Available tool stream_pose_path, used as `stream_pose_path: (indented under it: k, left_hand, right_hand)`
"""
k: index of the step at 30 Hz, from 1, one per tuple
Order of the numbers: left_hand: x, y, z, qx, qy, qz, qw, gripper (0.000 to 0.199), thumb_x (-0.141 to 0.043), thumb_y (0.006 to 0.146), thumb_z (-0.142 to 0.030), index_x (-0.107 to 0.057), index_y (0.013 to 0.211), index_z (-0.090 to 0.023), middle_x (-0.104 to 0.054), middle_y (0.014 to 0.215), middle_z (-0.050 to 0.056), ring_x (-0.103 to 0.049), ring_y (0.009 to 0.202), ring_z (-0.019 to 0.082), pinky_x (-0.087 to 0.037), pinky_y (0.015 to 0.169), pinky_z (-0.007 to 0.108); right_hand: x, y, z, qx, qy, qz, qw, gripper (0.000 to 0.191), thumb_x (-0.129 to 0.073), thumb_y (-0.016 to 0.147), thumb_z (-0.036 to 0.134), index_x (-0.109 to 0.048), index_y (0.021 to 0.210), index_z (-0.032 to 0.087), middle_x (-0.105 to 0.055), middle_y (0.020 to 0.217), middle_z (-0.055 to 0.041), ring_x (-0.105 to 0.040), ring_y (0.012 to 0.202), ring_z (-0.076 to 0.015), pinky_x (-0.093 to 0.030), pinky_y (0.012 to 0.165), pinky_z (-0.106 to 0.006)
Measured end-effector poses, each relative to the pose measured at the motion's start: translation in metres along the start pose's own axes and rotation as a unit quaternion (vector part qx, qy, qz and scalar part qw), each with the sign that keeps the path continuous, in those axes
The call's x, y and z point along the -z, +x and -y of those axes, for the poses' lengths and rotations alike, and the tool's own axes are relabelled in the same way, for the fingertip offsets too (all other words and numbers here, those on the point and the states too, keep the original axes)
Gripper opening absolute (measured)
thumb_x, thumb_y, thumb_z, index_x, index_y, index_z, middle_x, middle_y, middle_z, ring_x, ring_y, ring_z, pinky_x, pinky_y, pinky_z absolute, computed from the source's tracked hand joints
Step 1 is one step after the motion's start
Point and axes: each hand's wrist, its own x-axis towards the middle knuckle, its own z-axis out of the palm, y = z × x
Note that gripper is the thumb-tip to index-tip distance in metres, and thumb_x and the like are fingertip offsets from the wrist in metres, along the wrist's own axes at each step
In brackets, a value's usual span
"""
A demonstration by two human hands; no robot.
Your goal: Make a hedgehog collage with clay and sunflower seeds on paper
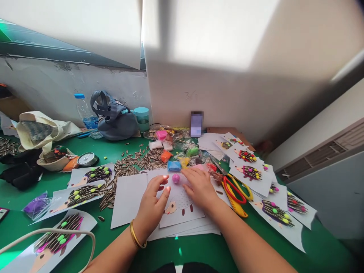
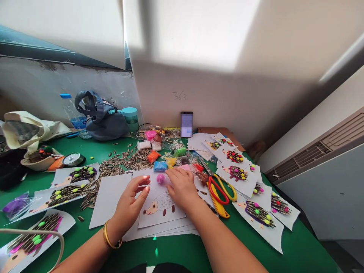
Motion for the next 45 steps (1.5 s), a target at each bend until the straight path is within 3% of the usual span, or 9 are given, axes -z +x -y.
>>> stream_pose_path:
  k: [4, 8, 13, 18, 22, 26, 30, 38, 45]
  left_hand:
    - [0.001, 0.001, -0.003, 0.001, 0.024, 0.013, 1.0, 0.015, -0.05, 0.095, -0.033, -0.057, 0.1, -0.021, -0.059, 0.101, 0.005, -0.058, 0.092, 0.018, -0.049, 0.083, 0.035]
    - [0.002, 0.002, -0.008, -0.015, 0.034, 0.019, 0.999, 0.021, -0.047, 0.096, -0.033, -0.052, 0.079, -0.021, -0.054, 0.083, 0.002, -0.053, 0.081, 0.017, -0.045, 0.075, 0.031]
    - [0.002, 0.001, -0.011, -0.023, 0.012, 0.031, 0.999, 0.029, -0.041, 0.098, -0.033, -0.056, 0.076, -0.021, -0.056, 0.088, 0.003, -0.055, 0.087, 0.018, -0.045, 0.08, 0.031]
    - [0.003, 0.003, -0.011, -0.028, -0.001, 0.016, 0.999, 0.024, -0.043, 0.097, -0.033, -0.06, 0.084, -0.021, -0.058, 0.093, 0.005, -0.056, 0.093, 0.018, -0.045, 0.085, 0.032]
    - [0.002, 0.004, -0.009, -0.005, -0.013, 0.012, 1.0, 0.019, -0.048, 0.095, -0.034, -0.06, 0.088, -0.021, -0.06, 0.092, 0.004, -0.057, 0.091, 0.019, -0.047, 0.084, 0.033]
    - [-0.002, 0.0, -0.008, 0.073, -0.09, 0.054, 0.992, 0.023, -0.053, 0.091, -0.041, -0.061, 0.101, -0.021, -0.063, 0.098, 0.006, -0.062, 0.089, 0.02, -0.051, 0.08, 0.035]
    - [-0.005, -0.005, -0.015, 0.169, -0.203, 0.121, 0.957, 0.035, -0.056, 0.088, -0.048, -0.059, 0.111, -0.021, -0.063, 0.102, 0.007, -0.064, 0.086, 0.02, -0.054, 0.065, 0.031]
    - [-0.006, -0.002, -0.023, 0.188, -0.265, 0.122, 0.938, 0.031, -0.065, 0.081, -0.049, -0.056, 0.083, -0.019, -0.053, 0.076, -0.001, -0.054, 0.066, 0.012, -0.048, 0.052, 0.022]
    - [-0.005, 0.0, -0.023, 0.173, -0.266, 0.111, 0.942, 0.031, -0.068, 0.079, -0.047, -0.054, 0.078, -0.019, -0.051, 0.069, -0.003, -0.048, 0.059, 0.01, -0.044, 0.05, 0.021]
  right_hand:
    - [0.016, -0.005, -0.006, -0.02, -0.026, -0.021, 0.999, 0.041, -0.058, 0.09, 0.03, -0.055, 0.131, 0.026, -0.062, 0.131, -0.0068, -0.05, 0.123, -0.0267, -0.03, 0.103, -0.044]
    - [0.047, -0.012, -0.039, -0.166, -0.137, -0.052, 0.975, 0.027, -0.061, 0.087, 0.034, -0.065, 0.112, 0.023, -0.066, 0.116, -0.0094, -0.052, 0.111, -0.03, -0.032, 0.095, -0.045]
    - [0.062, -0.021, -0.07, -0.26, -0.204, 0.091, 0.939, 0.02, -0.071, 0.075, 0.042, -0.069, 0.081, 0.023, -0.064, 0.096, -0.0079, -0.052, 0.101, -0.032, -0.034, 0.087, -0.048]
    - [0.06, -0.021, -0.061, -0.241, -0.186, 0.065, 0.95, 0.012, -0.066, 0.08, 0.034, -0.067, 0.087, 0.024, -0.065, 0.096, -0.0061, -0.054, 0.101, -0.03, -0.035, 0.086, -0.045]
    - [0.057, -0.018, -0.037, -0.181, -0.039, 0.027, 0.982, 0.011, -0.058, 0.088, 0.031, -0.064, 0.095, 0.025, -0.068, 0.094, -0.0034, -0.059, 0.09, -0.023, -0.041, 0.079, -0.035]
    - [0.044, -0.017, -0.006, -0.087, 0.114, 0.026, 0.989, 0.011, -0.059, 0.09, 0.027, -0.063, 0.1, 0.025, -0.069, 0.097, -0.0018, -0.061, 0.089, -0.0198, -0.043, 0.08, -0.031]
    - [0.029, -0.019, 0.016, -0.041, 0.142, 0.026, 0.989, 0.018, -0.065, 0.087, 0.024, -0.062, 0.105, 0.024, -0.069, 0.096, -0.0026, -0.06, 0.09, -0.021, -0.043, 0.083, -0.034]
    - [0.02, -0.021, 0.03, 0.0, 0.157, 0.042, 0.987, 0.02, -0.065, 0.088, 0.031, -0.062, 0.107, 0.024, -0.067, 0.091, -0.0036, -0.058, 0.085, -0.0212, -0.042, 0.08, -0.034]
    - [0.024, -0.018, 0.034, 0.017, 0.186, 0.041, 0.982, 0.02, -0.066, 0.088, 0.032, -0.063, 0.106, 0.024, -0.066, 0.093, -0.0033, -0.058, 0.091, -0.0208, -0.042, 0.084, -0.035]
